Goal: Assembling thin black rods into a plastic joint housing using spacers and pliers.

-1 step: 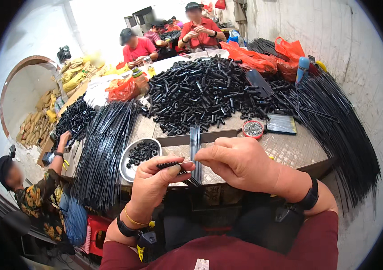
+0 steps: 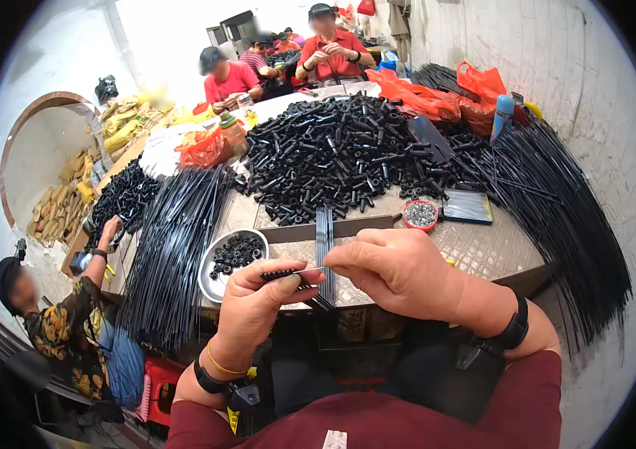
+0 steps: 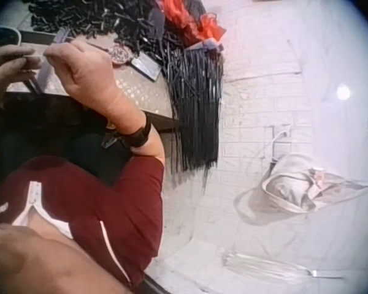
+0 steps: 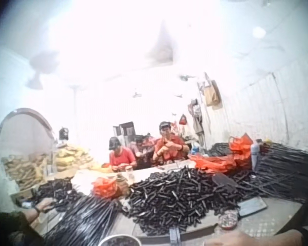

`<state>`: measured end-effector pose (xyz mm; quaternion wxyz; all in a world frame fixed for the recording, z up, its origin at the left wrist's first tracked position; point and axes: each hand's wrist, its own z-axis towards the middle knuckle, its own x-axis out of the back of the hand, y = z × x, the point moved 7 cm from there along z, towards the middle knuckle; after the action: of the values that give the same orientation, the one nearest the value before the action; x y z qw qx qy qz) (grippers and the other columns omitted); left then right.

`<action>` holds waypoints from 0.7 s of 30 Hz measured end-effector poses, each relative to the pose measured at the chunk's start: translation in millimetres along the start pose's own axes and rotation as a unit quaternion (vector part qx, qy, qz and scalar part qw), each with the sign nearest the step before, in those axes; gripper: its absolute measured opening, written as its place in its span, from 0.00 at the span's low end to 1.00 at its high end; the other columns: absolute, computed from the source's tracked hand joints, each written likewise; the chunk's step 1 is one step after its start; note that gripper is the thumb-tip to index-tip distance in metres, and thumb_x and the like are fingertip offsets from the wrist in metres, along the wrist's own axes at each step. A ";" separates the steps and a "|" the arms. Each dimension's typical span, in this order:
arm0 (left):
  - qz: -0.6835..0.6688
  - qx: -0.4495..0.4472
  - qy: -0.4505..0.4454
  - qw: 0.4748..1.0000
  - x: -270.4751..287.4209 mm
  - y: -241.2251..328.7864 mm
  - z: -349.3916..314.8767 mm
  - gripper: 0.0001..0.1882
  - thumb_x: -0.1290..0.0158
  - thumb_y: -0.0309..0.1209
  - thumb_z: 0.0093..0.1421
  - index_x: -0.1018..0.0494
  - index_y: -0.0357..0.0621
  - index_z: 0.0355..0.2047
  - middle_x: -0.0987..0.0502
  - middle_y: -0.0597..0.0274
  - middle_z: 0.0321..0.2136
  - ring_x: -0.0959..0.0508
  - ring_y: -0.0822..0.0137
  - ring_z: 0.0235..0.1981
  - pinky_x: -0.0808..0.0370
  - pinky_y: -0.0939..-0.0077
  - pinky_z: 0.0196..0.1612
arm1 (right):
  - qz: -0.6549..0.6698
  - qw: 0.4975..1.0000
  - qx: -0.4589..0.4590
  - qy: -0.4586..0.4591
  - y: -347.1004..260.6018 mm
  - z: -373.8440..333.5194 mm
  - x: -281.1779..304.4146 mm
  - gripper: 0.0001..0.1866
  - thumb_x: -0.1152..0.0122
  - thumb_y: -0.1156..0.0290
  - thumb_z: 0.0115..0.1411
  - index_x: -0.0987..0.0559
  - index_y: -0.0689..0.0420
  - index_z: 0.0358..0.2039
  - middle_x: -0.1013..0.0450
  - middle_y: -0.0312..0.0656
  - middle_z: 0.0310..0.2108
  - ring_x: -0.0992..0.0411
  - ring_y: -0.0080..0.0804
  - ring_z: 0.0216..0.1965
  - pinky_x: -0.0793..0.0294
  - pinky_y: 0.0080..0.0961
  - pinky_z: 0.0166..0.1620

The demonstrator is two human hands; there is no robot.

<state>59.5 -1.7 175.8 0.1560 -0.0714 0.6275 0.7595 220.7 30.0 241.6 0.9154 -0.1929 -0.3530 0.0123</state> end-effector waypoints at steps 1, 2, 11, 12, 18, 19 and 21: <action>0.002 0.004 -0.001 1.000 0.9 -0.1 -0.5 0.11 0.52 0.21 0.61 0.28 0.32 0.43 0.24 0.45 0.39 0.23 0.55 0.44 0.22 0.64 0.47 | -0.006 1.000 0.011 0.000 -1.7 1.6 -1.0 0.12 0.40 0.80 0.51 0.23 0.55 0.37 0.32 0.39 0.19 0.31 0.34 0.19 0.34 0.27 0.22; 0.003 0.009 -0.003 1.000 1.7 -0.5 -0.9 0.11 0.52 0.21 0.61 0.28 0.33 0.44 0.24 0.45 0.39 0.23 0.55 0.44 0.22 0.65 0.47 | -0.011 1.000 0.022 -0.001 -3.3 2.5 -1.9 0.12 0.40 0.83 0.50 0.23 0.57 0.37 0.32 0.39 0.19 0.33 0.32 0.18 0.36 0.26 0.21; -0.023 0.007 -0.023 0.999 1.7 -2.0 -0.5 0.13 0.49 0.22 0.60 0.28 0.33 0.45 0.23 0.50 0.40 0.22 0.64 0.43 0.23 0.73 0.47 | 0.001 1.000 0.022 0.006 0.3 1.2 -3.9 0.13 0.38 0.82 0.50 0.22 0.57 0.37 0.33 0.38 0.19 0.34 0.32 0.18 0.37 0.26 0.21; -0.023 0.007 -0.022 0.999 0.4 -1.2 -0.8 0.13 0.49 0.22 0.60 0.28 0.33 0.45 0.23 0.50 0.40 0.22 0.64 0.43 0.23 0.73 0.47 | 0.001 1.000 0.022 0.006 -1.9 1.0 -1.9 0.13 0.38 0.82 0.50 0.22 0.57 0.37 0.33 0.38 0.19 0.34 0.32 0.18 0.37 0.26 0.21; 0.003 0.024 -0.031 0.999 -10.2 -3.9 -2.4 0.14 0.49 0.22 0.60 0.28 0.33 0.47 0.23 0.52 0.41 0.23 0.69 0.43 0.25 0.78 0.48 | -0.177 0.975 0.135 -0.015 -28.5 2.7 0.0 0.10 0.40 0.77 0.51 0.24 0.55 0.35 0.32 0.39 0.23 0.32 0.36 0.23 0.34 0.25 0.25; 0.016 0.025 -0.021 0.999 -10.7 -2.9 -1.2 0.13 0.49 0.22 0.60 0.27 0.32 0.45 0.23 0.50 0.41 0.22 0.64 0.43 0.24 0.73 0.48 | -0.069 0.994 0.083 0.011 -19.7 6.9 3.5 0.08 0.40 0.76 0.53 0.25 0.56 0.35 0.32 0.38 0.24 0.32 0.32 0.24 0.34 0.23 0.27; 0.028 0.025 -0.009 0.999 -10.4 -1.2 -0.4 0.12 0.50 0.22 0.60 0.27 0.32 0.44 0.23 0.47 0.41 0.22 0.60 0.43 0.23 0.68 0.47 | 0.199 0.972 -0.123 -0.002 11.2 2.4 -4.1 0.06 0.42 0.74 0.58 0.27 0.58 0.36 0.34 0.35 0.25 0.35 0.21 0.26 0.35 0.19 0.30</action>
<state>69.6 -3.4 177.8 0.1421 -0.0437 0.6465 0.7483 217.3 40.6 236.5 0.8630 -0.3705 -0.3086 0.1509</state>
